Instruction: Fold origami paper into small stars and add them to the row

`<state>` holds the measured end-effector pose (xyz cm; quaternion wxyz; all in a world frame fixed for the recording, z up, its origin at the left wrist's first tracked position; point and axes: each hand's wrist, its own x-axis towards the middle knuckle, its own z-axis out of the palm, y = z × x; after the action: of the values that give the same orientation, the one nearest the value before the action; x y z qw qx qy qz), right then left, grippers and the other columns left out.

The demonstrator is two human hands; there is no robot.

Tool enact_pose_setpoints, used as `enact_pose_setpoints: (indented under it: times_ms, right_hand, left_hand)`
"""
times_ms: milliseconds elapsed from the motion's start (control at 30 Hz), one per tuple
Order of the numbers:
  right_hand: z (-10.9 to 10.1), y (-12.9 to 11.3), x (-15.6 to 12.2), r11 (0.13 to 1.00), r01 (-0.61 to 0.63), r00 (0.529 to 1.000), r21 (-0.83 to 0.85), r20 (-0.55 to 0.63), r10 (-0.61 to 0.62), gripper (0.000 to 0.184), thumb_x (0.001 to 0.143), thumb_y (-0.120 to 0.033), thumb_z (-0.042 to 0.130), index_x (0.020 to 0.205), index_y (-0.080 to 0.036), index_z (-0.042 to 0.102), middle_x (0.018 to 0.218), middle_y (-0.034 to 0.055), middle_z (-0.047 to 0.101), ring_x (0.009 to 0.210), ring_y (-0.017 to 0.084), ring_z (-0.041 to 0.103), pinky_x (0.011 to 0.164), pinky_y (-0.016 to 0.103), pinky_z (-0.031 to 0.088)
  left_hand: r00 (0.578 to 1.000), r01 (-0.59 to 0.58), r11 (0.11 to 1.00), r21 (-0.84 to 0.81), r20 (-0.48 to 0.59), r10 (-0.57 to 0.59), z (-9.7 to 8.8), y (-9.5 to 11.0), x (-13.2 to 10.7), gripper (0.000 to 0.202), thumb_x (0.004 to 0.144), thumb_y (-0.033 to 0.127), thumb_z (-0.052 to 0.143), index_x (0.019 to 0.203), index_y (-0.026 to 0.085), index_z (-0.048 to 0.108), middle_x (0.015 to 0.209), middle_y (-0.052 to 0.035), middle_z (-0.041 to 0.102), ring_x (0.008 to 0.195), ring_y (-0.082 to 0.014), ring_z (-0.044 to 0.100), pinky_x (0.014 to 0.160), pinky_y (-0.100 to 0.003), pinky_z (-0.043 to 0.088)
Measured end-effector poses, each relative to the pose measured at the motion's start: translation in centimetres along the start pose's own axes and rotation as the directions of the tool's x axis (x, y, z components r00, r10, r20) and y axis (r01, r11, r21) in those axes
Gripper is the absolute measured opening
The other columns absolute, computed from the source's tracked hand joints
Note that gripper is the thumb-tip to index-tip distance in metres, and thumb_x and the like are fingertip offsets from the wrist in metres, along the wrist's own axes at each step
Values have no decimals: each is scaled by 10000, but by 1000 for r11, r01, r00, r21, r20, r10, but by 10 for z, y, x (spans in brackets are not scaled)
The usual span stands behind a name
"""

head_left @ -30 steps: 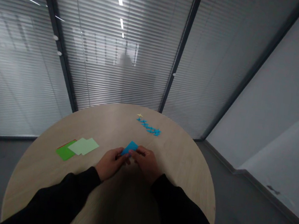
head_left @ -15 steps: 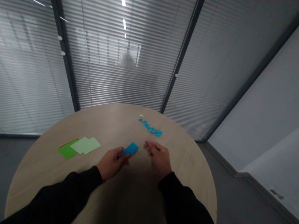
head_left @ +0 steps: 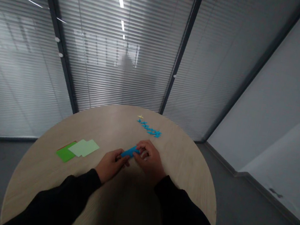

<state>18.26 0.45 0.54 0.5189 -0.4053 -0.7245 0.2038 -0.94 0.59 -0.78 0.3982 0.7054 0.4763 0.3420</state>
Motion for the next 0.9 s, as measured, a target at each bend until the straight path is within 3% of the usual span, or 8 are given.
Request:
enact_pose_setpoints:
  times_ms: [233, 367, 533, 700, 900]
  right_hand:
    - [-4, -1, 1, 1000, 14, 997, 12, 81, -14, 195, 694, -43, 587, 825, -187, 598, 1097, 64, 548, 773, 128, 575, 560, 207, 463]
    - [-6, -5, 0, 1000, 1, 985, -22, 172, 3, 164, 740, -31, 575, 790, -182, 616, 1112, 59, 545, 669, 91, 529, 544, 204, 446]
    - [-5, -3, 0, 997, 40, 979, -72, 203, -24, 201, 767, -9, 551, 795, -187, 640, 1090, 50, 561, 701, 109, 543, 589, 221, 447]
    - [-6, 3, -1, 971, 167, 968, -170, 215, -129, 309, 807, 20, 465, 876, -195, 676, 1062, 60, 566, 918, 178, 591, 828, 315, 481]
    - [-3, 6, -3, 931, 209, 951, -301, 284, -122, 353, 837, -61, 544, 1086, -245, 711, 1103, 54, 566, 855, 170, 587, 798, 315, 488]
  left_hand:
    - [1000, -2, 990, -140, 5, 3, -2, 10, -1, 535, 925, 635, 424, 911, 151, 653, 718, -46, 682, 636, -176, 594, 620, -286, 439]
    - [999, -31, 995, -100, 30, 34, -3, 10, -1, 491, 896, 600, 514, 958, 140, 672, 721, -39, 675, 645, -171, 580, 621, -284, 430]
    - [990, -80, 993, -83, 112, 89, -4, 9, -2, 482, 899, 535, 544, 1140, 130, 646, 765, -47, 708, 683, -186, 611, 666, -303, 462]
    - [990, -137, 989, -52, 29, 139, -4, 5, -1, 344, 914, 430, 535, 1081, 163, 671, 998, -89, 739, 896, -230, 652, 845, -349, 489]
    - [992, -120, 989, -88, -39, 117, -3, 3, -1, 402, 898, 469, 559, 1150, 162, 626, 949, -82, 732, 839, -228, 658, 780, -344, 510]
